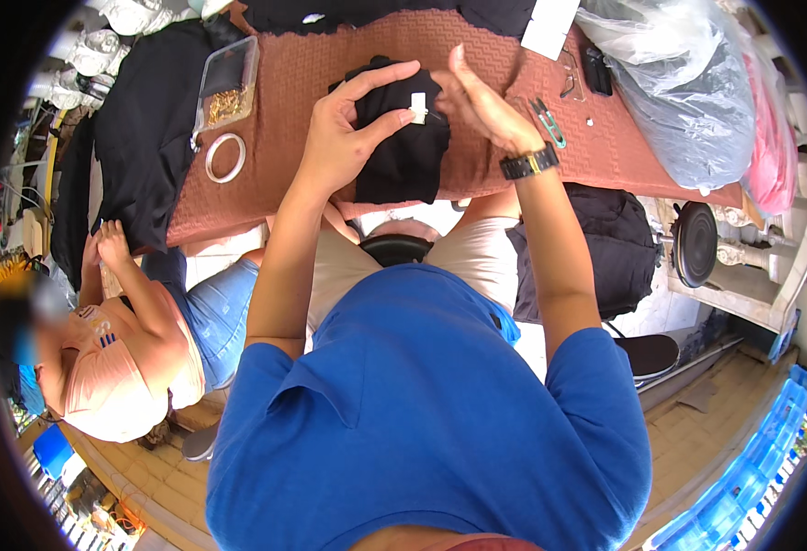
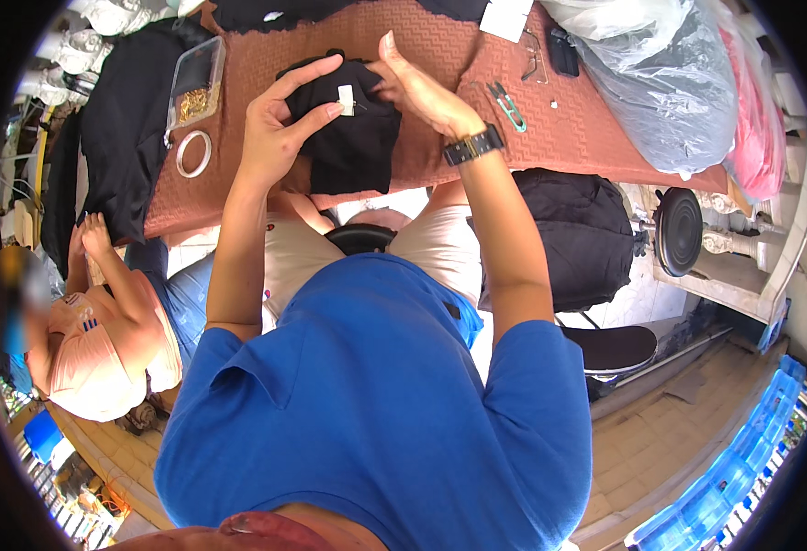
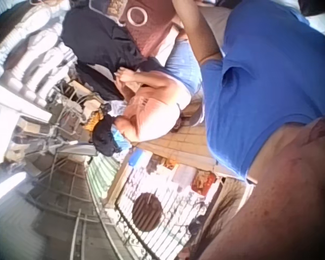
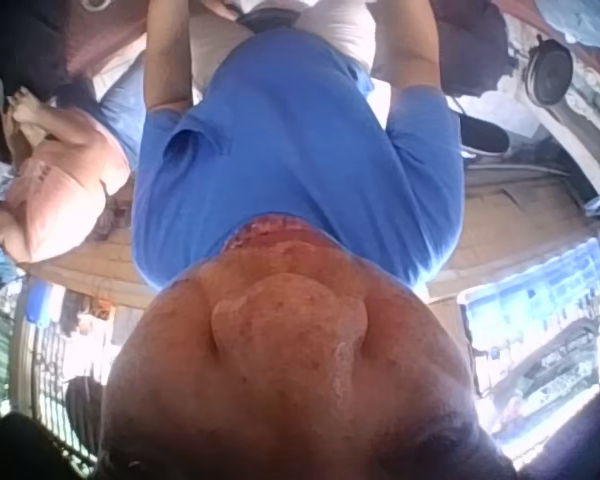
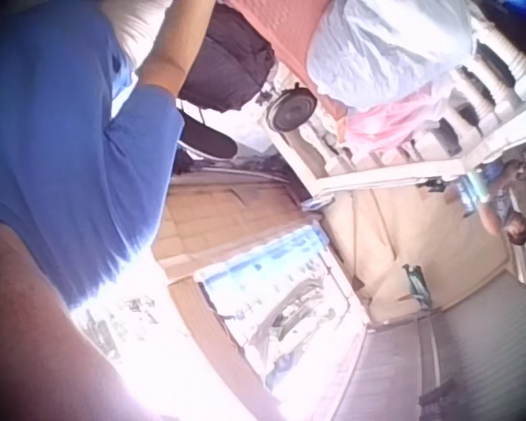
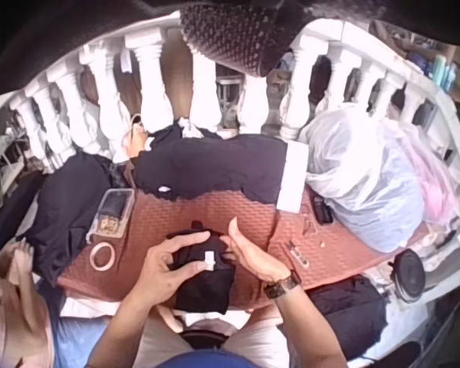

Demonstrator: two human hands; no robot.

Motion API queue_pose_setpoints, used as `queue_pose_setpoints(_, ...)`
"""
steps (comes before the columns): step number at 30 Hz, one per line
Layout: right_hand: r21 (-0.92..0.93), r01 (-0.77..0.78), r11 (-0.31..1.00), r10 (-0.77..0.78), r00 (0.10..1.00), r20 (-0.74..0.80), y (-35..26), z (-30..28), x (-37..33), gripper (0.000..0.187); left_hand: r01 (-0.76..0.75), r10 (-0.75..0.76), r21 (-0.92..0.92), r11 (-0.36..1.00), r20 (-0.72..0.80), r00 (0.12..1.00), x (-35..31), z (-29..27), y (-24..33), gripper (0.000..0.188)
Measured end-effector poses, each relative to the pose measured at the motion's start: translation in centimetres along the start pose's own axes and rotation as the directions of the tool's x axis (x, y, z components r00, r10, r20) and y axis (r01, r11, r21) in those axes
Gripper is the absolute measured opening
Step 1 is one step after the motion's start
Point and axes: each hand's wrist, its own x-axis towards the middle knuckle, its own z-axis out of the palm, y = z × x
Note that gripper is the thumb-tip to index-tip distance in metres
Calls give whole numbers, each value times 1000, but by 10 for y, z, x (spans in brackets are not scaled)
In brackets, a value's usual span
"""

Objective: The person sews labels onto black fabric garments by hand using a needle and thread, picking up labels from a stack and securing them to the neckline area.

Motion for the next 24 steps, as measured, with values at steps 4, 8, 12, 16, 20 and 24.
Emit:
queue_pose_setpoints(4, 441, -300, 846, 74, 884, 461, 46, -51, 43, 65, 3, -29, 152, 988, 174, 984, 17, -7, 2, 50)
queue_pose_setpoints(8, 87, -106, 991, 98, 991, 96, -55, 6, 18, 57, -43, 9, 312, 949, 109, 994, 14, -28, 2, 48)
queue_pose_setpoints(12, -131, 62, 989, -50, 994, 99, -74, 7, 37, 45, -47, 47, 244, 969, 5, 999, 16, -38, -8, 44)
queue_pose_setpoints(16, -224, 260, 939, -229, 961, 156, -59, -1, 68, 24, -77, 96, 315, 946, -46, 994, 14, -35, -13, 40)
queue_pose_setpoints(20, -259, 360, 896, -338, 933, 127, -62, 9, 69, 21, -100, 317, 622, 776, -247, 916, 8, -23, -10, 31)
queue_pose_setpoints(24, -513, 538, 669, -509, 834, 211, -65, 29, 57, 16, 607, -558, -433, 666, 251, 791, 14, -50, -18, 55)
